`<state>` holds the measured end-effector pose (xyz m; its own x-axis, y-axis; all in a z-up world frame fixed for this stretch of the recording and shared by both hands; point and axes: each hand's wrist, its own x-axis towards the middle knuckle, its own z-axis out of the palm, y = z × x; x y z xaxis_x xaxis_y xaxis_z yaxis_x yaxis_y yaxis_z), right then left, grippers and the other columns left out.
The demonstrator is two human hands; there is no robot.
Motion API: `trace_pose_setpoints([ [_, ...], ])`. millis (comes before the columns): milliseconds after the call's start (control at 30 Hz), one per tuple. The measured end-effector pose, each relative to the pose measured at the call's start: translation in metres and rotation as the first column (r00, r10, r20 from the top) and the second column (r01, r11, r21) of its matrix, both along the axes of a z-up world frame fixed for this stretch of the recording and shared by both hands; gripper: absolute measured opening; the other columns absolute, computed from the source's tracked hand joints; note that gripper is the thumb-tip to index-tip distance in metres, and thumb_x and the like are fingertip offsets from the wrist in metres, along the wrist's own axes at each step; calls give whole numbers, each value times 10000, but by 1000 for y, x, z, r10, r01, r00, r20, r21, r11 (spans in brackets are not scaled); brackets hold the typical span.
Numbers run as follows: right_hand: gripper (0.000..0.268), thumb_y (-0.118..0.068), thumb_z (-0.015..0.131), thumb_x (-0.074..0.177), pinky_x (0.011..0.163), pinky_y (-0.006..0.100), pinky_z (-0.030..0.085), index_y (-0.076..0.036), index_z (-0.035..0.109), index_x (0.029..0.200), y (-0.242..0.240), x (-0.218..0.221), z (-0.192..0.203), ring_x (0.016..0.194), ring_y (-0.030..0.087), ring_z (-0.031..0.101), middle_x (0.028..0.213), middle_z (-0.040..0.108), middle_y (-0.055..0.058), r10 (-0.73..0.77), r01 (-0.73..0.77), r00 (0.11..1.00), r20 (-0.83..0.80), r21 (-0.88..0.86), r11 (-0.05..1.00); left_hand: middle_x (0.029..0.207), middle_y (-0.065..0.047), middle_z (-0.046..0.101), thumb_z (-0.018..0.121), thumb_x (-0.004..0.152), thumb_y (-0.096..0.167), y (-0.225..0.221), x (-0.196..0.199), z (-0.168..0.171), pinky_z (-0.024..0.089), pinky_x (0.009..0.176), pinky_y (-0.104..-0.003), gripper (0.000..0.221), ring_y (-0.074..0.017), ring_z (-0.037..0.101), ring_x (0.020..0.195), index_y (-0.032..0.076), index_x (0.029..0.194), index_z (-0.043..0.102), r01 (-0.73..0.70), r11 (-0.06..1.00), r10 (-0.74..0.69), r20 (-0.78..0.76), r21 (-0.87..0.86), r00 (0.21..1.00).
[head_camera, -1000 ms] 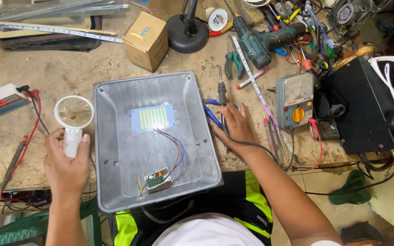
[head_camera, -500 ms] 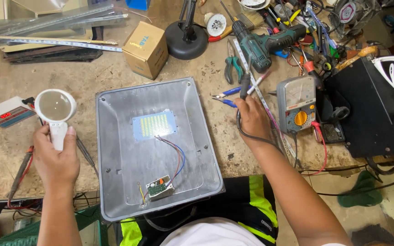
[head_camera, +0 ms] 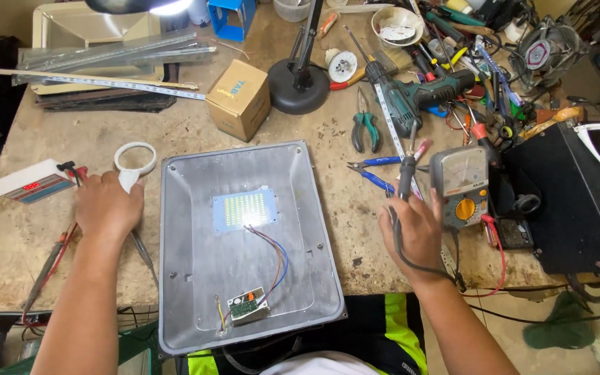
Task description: Testing and repairing an LED floodlight panel using diagnostic tools and a soldering iron.
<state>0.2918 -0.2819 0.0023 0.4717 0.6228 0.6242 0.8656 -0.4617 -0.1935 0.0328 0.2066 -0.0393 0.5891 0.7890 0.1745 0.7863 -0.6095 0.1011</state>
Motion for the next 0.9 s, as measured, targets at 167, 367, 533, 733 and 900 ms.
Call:
trace_pose_setpoints([
  [167,289,-14,750,902,1183,649,413,-45,539,1097,-33,-27,27,1311,421,628,1331,673,267,32,-35,999,29,90,995,1372,-314,567,453,1062,542,-18,22,50,509,906,-605,664,-492,450,1270,-14,1384,617,-129,985,106,-195,-113,975],
  [367,372,-79,761,911,1224,620,408,-65,486,1160,-69,-39,13,1267,371,662,1294,683,235,-18,18,1000,2,134,991,1419,-249,507,604,929,655,-78,124,135,397,1029,-613,844,-426,454,1328,25,1479,485,204,942,-145,224,-268,964],
  [533,324,-44,725,923,1213,594,429,-64,477,1131,-76,-48,38,1249,402,666,1266,669,243,1,5,1000,-31,179,984,1386,-186,581,871,697,585,-79,187,124,440,980,-490,972,-358,532,1265,23,1393,489,214,884,-102,277,-416,956],
  [733,305,-63,713,928,1080,529,518,-34,467,1105,-88,-50,55,1181,422,673,1256,663,283,-39,50,997,-61,202,978,1222,-144,701,924,666,486,-64,201,103,512,798,-441,781,-313,657,1081,56,1237,609,209,894,-84,311,-396,947],
  [900,315,-21,707,930,1070,532,542,-13,443,1101,-96,-51,61,1096,409,714,1249,650,334,-18,33,998,-62,248,968,1175,-117,720,932,669,463,-65,197,101,509,777,-402,722,-282,670,1043,66,1198,642,259,905,-123,376,-338,918],
])
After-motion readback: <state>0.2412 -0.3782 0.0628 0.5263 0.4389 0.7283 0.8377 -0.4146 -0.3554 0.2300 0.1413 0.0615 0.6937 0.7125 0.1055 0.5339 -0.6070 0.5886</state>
